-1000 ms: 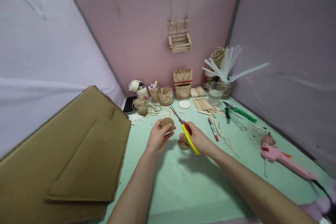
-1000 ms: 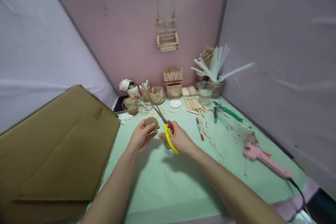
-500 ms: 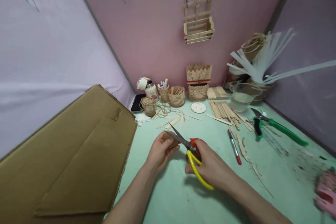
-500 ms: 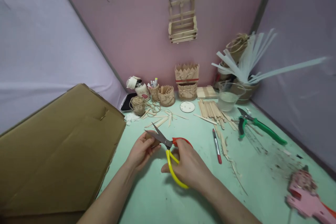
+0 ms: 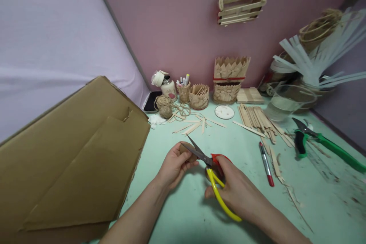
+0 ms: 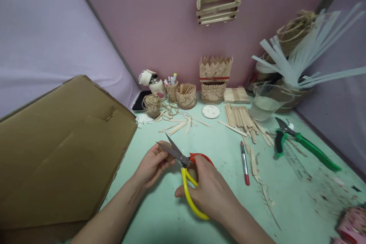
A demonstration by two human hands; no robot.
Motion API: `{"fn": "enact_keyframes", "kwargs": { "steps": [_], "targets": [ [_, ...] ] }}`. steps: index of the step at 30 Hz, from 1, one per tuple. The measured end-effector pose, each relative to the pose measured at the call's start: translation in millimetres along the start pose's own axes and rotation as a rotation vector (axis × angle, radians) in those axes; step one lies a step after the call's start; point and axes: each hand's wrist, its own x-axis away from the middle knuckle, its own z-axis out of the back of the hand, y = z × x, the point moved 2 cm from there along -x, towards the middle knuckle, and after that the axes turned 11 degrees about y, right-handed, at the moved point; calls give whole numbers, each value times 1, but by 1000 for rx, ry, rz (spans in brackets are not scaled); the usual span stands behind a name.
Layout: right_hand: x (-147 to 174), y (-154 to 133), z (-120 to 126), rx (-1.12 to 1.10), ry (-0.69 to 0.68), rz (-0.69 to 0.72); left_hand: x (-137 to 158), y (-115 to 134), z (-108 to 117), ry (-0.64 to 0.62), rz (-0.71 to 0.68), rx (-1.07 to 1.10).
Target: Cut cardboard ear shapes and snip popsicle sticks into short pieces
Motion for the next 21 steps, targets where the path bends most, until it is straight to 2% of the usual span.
{"fn": "enact_keyframes", "kwargs": {
  "steps": [10, 21],
  "targets": [
    [6, -2, -3, -47, -71, -36, 5, 3, -2, -87, 5, -16],
    [9, 3, -8, 40, -122, -57, 6, -2, -3, -128, 23, 10]
  ]
}}
